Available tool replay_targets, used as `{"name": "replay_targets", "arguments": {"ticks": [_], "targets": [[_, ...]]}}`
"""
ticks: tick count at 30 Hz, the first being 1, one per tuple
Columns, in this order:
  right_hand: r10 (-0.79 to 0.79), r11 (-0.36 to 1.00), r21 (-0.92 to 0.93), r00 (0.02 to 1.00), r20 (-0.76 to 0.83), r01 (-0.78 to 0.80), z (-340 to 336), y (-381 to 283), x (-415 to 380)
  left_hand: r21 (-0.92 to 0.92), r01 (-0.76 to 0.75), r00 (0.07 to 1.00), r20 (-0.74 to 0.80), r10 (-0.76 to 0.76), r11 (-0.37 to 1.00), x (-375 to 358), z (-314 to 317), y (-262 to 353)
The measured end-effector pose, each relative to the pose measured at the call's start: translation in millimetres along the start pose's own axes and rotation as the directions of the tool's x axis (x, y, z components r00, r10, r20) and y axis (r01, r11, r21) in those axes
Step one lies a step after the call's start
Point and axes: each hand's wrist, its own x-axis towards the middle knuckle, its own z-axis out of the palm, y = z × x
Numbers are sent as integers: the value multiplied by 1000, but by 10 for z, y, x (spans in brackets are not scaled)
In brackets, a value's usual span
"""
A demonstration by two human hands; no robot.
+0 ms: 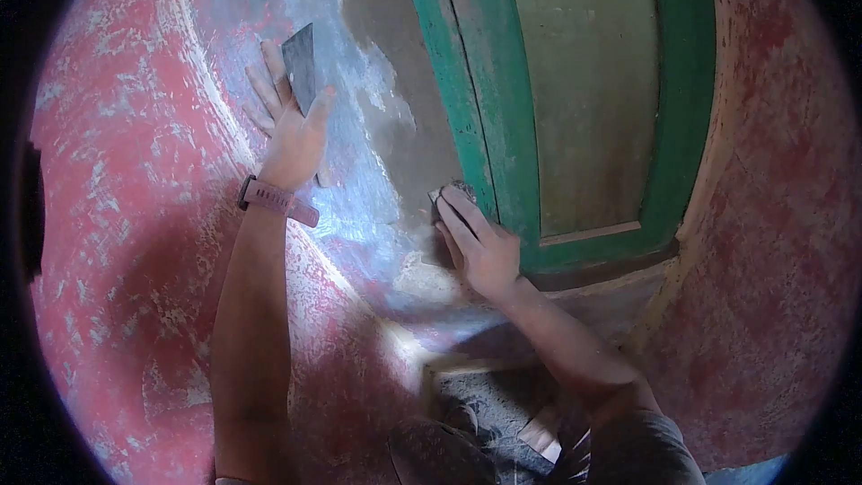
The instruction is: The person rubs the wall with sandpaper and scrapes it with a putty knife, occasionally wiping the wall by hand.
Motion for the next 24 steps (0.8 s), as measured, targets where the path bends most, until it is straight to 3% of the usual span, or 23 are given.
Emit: {"name": "replay_targets", "arguments": {"ticks": [3,6,12,15,20,24], "targets": [[74,995,-73,997,-12,-75,-4,11,253,10,-13,1000,-5,13,1000,18,22,-24],[156,987,-17,986,-61,-158,41,-11,684,12,-19,1000,-4,19,1000,22,41,-56],[75,996,-42,997,-34,-76,5,-3,-311,6,-17,1000,-17,18,1000,10,33,-32],[137,989,-49,990,9,-137,-38,-6,-288,-22,39,999,-5,-39,999,16,-4,18],[220,975,27,974,-58,-218,-4,-57,456,-41,52,998,23,-51,998,2,9,-9],[162,986,-19,986,-49,-163,-34,-14,-90,-40,77,996,49,-75,996,-14,-19,35]]}}
